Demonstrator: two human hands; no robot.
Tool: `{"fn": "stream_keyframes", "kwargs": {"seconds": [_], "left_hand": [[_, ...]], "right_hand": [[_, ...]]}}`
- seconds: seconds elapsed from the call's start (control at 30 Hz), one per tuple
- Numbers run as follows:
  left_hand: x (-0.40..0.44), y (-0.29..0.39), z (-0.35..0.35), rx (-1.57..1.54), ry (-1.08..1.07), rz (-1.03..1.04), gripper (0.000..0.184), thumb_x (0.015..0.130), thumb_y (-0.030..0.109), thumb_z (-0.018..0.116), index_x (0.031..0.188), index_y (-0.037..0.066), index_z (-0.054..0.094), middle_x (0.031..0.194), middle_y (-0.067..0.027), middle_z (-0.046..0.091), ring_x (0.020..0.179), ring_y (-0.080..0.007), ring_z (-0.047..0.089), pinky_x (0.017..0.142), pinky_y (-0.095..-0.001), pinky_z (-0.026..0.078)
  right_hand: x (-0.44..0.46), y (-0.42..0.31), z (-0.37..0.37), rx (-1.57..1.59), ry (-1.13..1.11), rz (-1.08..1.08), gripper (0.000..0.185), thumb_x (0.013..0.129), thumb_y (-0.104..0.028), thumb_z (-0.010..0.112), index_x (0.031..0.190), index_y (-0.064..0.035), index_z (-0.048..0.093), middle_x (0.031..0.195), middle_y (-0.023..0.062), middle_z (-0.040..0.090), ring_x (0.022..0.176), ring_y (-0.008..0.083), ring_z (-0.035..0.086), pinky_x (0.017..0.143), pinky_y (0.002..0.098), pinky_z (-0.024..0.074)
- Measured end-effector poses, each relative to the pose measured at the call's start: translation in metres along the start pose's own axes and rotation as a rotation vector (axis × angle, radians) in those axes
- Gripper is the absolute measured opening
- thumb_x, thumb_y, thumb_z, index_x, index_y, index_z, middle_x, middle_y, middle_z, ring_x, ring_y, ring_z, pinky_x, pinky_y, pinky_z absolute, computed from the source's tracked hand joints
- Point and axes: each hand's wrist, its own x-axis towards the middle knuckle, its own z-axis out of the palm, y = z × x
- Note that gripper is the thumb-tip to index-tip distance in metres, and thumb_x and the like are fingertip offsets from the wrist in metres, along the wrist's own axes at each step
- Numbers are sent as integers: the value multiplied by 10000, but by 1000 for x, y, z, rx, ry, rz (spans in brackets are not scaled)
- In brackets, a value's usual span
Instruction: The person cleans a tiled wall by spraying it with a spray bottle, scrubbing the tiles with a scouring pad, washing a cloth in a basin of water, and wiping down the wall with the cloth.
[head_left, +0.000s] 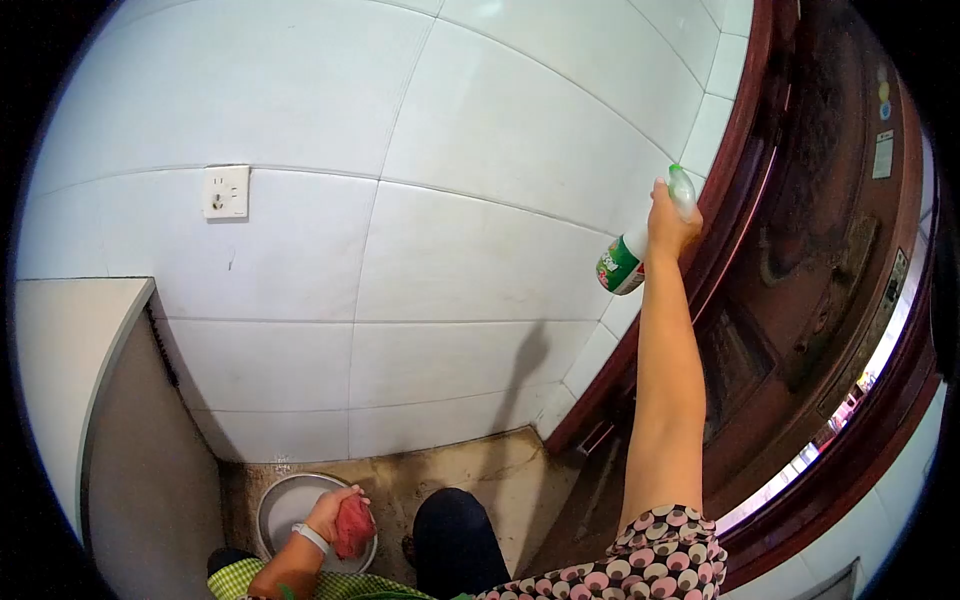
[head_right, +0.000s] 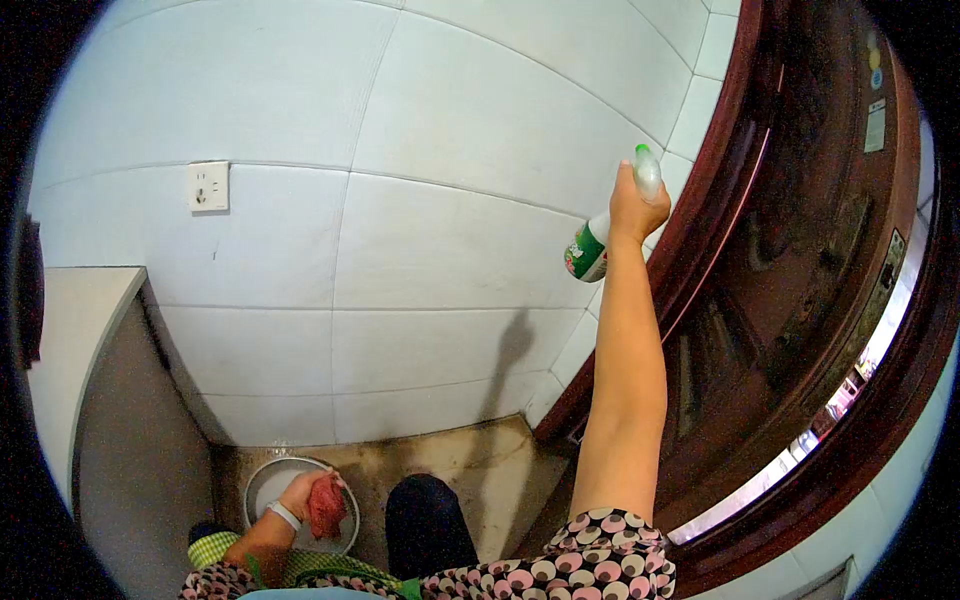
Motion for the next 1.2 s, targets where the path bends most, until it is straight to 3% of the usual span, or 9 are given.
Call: {"fn": "stream_keyframes", "kwargs": {"seconds": [0.1,0.17,0.37,0.5,0.7,0.73,0.8,1.0,1.2], "left_hand": [[2,10,3,-20,1,20,216,897,225,525,955,22,571,875,-126,652,717,-253,620,638,-398,526],[-17,-4,6,-14,46,12,223,889,232,541,954,21,570,866,-121,648,709,-244,619,630,-384,527],[-23,-5,2,-38,48,18,244,870,251,587,952,21,576,856,-116,648,698,-234,610,621,-377,524],[-39,19,17,-17,111,20,244,870,251,593,923,13,589,841,-103,645,692,-227,603,610,-371,516],[-48,15,29,120,213,48,233,857,249,620,798,24,612,724,-71,621,618,-172,578,555,-326,474],[-43,21,33,510,310,183,248,849,252,627,812,7,623,740,-77,624,664,-161,580,581,-324,472],[-27,24,28,676,350,219,251,827,232,643,927,1,638,866,-87,643,804,-165,588,724,-302,475],[-21,60,74,981,374,516,478,771,263,703,1123,-21,549,973,-144,640,875,-220,614,777,-316,492],[-56,87,115,887,414,319,799,727,216,744,1341,-12,286,958,-159,636,873,-208,618,733,-309,509]], "right_hand": [[0,-29,6,6,61,-77,257,727,-174,710,924,-12,682,715,71,659,635,134,616,622,284,470],[-8,-34,7,99,45,78,261,689,-268,698,790,-28,687,685,98,659,650,219,625,650,341,482],[1,-14,11,-31,59,82,275,680,-298,692,742,-30,689,674,107,658,642,249,619,661,350,479],[-26,25,1,48,34,-2,261,692,-223,692,865,-28,688,729,60,655,636,170,579,632,323,466],[-157,107,-23,50,-440,313,286,755,-102,693,1018,4,654,782,18,599,685,119,506,616,276,428],[-190,105,-23,108,-493,306,241,762,-105,693,971,7,653,784,18,598,682,119,501,608,275,423],[-250,102,-22,194,-605,346,200,768,-108,692,924,10,652,785,17,597,679,119,496,601,274,418],[-345,32,10,422,-900,769,280,756,-106,700,992,28,629,792,56,622,636,101,516,539,249,391],[-373,-65,68,784,-1085,913,332,785,-92,666,1087,18,585,846,60,614,681,104,539,556,239,408]]}}
